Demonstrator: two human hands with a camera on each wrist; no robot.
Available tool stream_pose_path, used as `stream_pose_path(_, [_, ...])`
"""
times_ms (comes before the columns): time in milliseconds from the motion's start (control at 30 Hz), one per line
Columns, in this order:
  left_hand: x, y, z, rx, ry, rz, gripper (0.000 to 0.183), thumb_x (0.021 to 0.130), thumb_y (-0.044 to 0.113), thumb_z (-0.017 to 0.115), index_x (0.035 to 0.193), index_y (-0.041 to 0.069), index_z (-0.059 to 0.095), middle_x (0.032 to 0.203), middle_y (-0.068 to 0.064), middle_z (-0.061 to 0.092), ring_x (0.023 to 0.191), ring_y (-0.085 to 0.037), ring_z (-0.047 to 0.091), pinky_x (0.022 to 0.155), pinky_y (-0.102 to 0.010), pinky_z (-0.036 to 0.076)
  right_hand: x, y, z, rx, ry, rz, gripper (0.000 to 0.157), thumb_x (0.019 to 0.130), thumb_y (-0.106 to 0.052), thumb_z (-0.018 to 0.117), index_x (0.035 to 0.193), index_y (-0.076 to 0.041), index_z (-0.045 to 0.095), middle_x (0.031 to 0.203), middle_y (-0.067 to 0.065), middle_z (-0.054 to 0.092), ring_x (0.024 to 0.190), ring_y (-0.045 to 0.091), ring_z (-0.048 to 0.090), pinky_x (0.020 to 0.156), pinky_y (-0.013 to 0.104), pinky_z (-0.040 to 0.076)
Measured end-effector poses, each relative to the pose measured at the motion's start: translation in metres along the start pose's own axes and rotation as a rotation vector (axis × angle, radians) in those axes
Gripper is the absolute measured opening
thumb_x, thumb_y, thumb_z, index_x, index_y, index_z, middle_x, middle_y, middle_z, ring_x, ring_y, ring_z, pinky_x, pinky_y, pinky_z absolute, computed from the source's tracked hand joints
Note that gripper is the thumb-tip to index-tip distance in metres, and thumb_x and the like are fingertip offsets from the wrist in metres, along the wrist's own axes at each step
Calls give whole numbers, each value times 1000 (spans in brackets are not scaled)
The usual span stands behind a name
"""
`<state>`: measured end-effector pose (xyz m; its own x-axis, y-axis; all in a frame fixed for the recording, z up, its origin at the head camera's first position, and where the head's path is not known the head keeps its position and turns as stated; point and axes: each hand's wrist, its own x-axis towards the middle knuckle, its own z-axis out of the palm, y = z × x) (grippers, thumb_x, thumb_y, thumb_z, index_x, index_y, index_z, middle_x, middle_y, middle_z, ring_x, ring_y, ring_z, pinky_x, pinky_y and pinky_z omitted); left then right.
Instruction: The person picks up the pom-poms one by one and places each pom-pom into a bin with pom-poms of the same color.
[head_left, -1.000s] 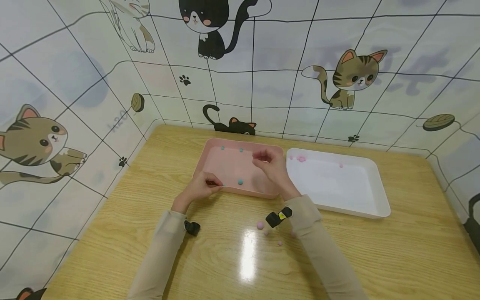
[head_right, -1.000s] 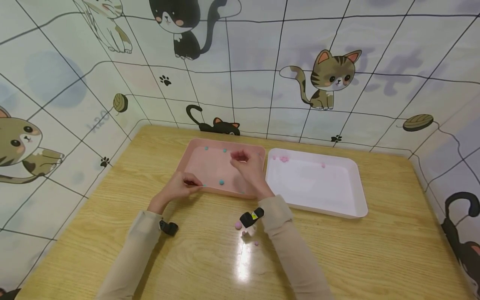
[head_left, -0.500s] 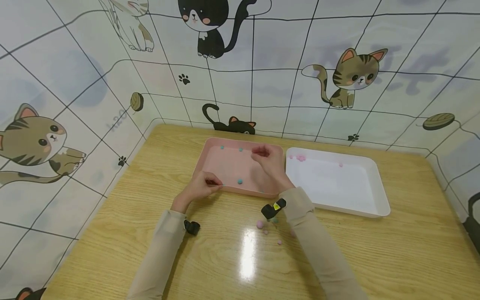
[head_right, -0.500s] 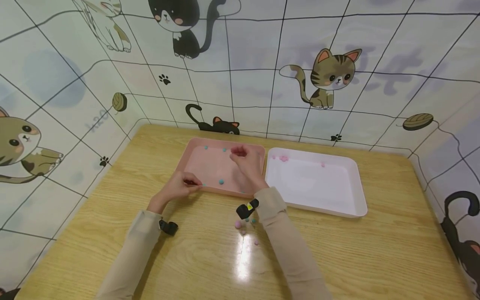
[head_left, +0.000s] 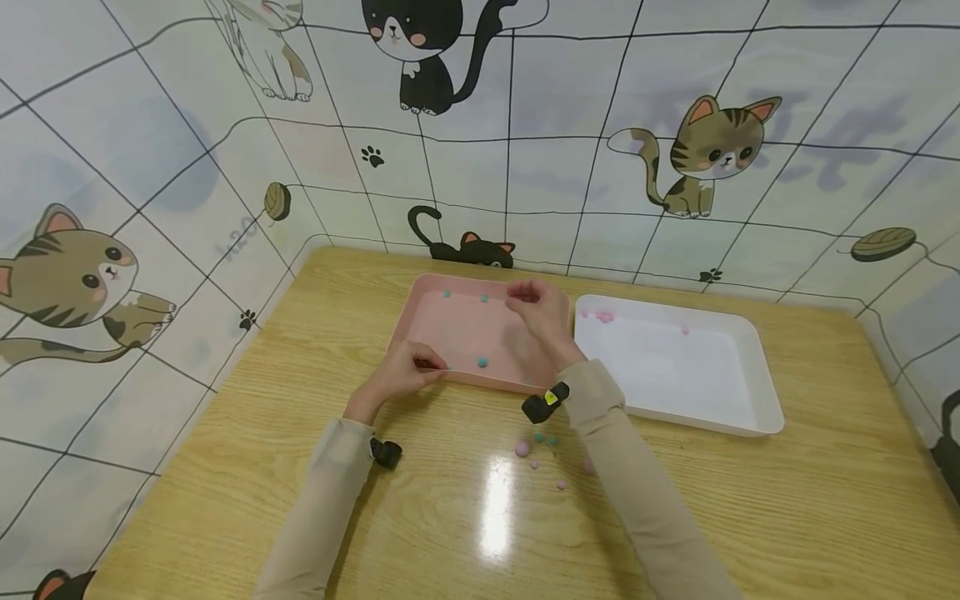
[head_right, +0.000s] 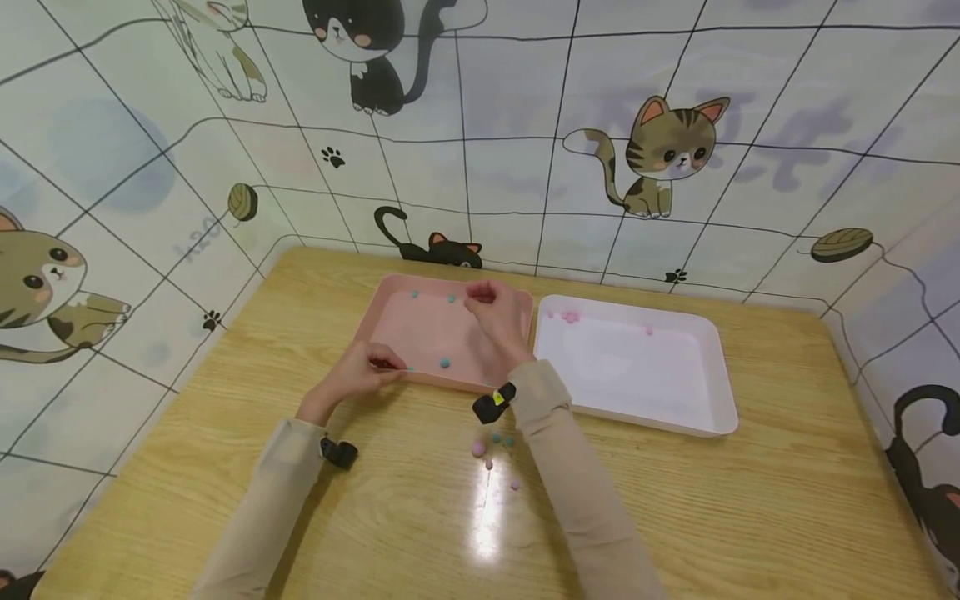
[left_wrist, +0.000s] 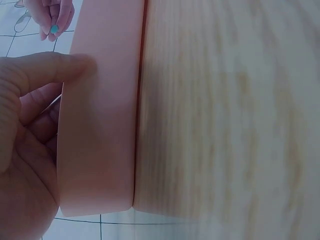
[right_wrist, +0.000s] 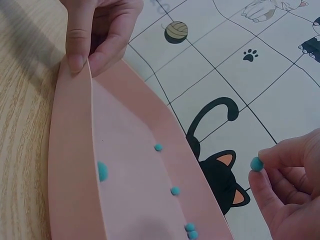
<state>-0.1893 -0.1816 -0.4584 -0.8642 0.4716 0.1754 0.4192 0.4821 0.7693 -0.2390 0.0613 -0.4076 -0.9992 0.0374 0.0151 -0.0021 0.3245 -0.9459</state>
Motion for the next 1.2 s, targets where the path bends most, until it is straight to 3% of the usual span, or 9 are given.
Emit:
stream_pose_path(400, [0, 0, 0, 5, -1, 0, 8, 81, 4, 72, 78, -3, 72, 77, -7, 68, 69, -15, 62, 64, -24, 52, 5, 1, 0, -41, 28, 17, 17, 85, -9, 69, 101, -6, 68, 99, 9, 67, 91, 21, 61, 82, 31, 50])
stream_pose_path(700, [1, 0, 0, 9, 2, -6, 7, 81, 4, 72, 78, -3, 72, 76, -8, 69, 69, -15, 63, 63, -23, 52, 0, -6, -6, 74, -5, 32, 21, 85, -2, 67, 106, 0, 65, 104, 13, 64, 93, 22, 60, 80, 27, 50])
stream_pose_path(1200, [0, -2, 1, 6, 3, -8, 5, 80, 1, 72, 75, 1, 73, 76, -6, 69, 69, -14, 63, 63, -23, 52, -28, -13, -23, 108, -40, -105, 18, 85, 0, 66, 103, 4, 64, 101, 18, 64, 90, 20, 58, 80, 22, 47])
